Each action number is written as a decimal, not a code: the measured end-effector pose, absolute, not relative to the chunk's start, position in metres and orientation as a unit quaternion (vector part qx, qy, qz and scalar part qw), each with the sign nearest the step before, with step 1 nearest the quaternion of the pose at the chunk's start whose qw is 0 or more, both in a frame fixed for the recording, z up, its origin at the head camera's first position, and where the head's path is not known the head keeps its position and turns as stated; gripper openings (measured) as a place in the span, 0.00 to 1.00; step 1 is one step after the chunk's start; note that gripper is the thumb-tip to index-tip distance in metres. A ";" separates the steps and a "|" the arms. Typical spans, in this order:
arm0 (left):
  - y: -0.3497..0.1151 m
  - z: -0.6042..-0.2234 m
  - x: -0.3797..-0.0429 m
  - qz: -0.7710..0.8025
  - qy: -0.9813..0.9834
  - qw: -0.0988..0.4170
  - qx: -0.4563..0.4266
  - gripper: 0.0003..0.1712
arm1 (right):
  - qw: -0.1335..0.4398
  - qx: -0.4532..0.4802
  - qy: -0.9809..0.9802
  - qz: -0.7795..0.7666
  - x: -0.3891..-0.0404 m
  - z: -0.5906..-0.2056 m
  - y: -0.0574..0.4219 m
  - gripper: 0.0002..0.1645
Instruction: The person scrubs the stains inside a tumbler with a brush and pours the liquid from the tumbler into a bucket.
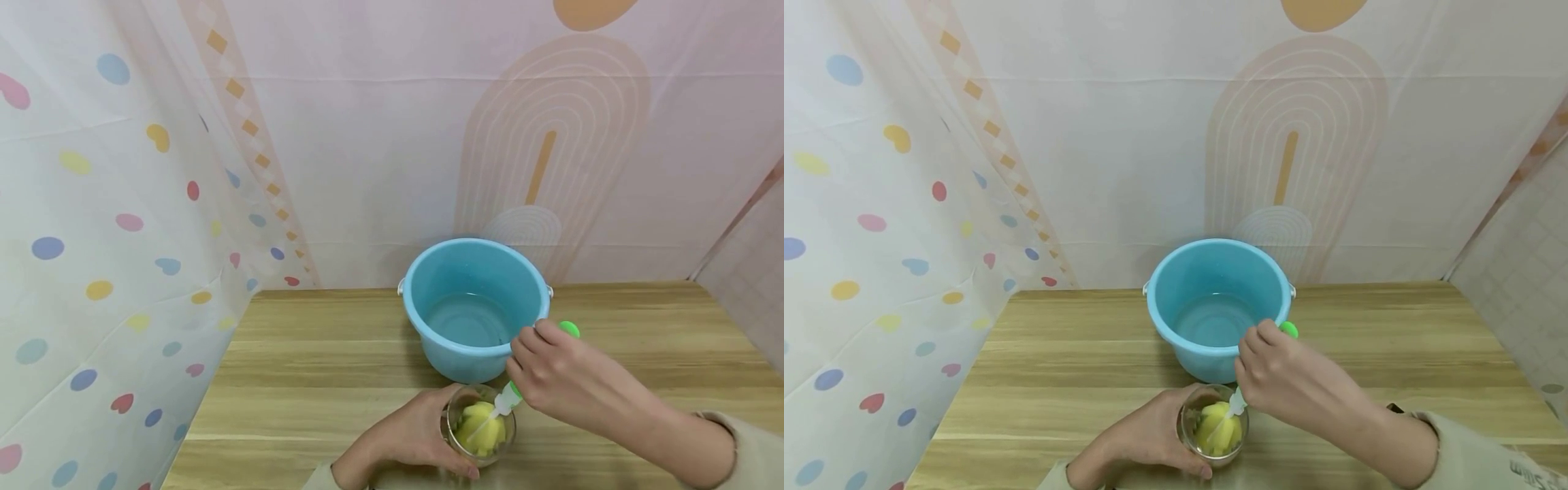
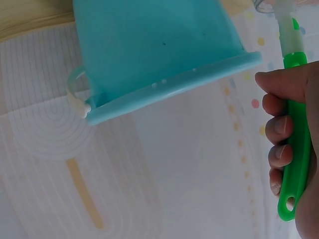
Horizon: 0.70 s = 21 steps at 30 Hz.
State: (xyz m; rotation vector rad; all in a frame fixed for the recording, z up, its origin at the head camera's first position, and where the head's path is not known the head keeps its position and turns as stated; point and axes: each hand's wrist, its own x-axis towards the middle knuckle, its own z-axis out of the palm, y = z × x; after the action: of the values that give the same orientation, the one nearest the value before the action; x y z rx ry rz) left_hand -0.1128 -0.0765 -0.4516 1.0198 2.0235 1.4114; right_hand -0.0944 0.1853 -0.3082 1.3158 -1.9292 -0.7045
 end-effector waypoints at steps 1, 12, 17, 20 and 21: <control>-0.076 -0.452 -0.113 0.516 0.734 0.235 0.374 0.47 | 0.341 0.505 -0.742 -0.278 -0.094 -0.309 0.184 0.21; -0.075 -0.455 -0.114 0.504 0.734 0.208 0.406 0.45 | 0.329 0.503 -0.733 -0.318 -0.089 -0.320 0.172 0.16; -0.075 -0.454 -0.113 0.501 0.740 0.205 0.400 0.44 | 0.338 0.504 -0.717 -0.343 -0.086 -0.323 0.163 0.16; -0.076 -0.454 -0.114 0.504 0.739 0.209 0.395 0.45 | 0.352 0.502 -0.706 -0.354 -0.085 -0.324 0.157 0.16; -0.076 -0.454 -0.114 0.505 0.738 0.210 0.395 0.45 | 0.355 0.502 -0.703 -0.357 -0.085 -0.324 0.155 0.15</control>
State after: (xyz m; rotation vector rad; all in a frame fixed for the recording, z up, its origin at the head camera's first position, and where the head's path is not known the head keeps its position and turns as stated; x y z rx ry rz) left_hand -0.1137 -0.0758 -0.4542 1.0971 2.0519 1.4047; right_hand -0.0849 0.1546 -0.3238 1.2967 -1.8174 -0.9227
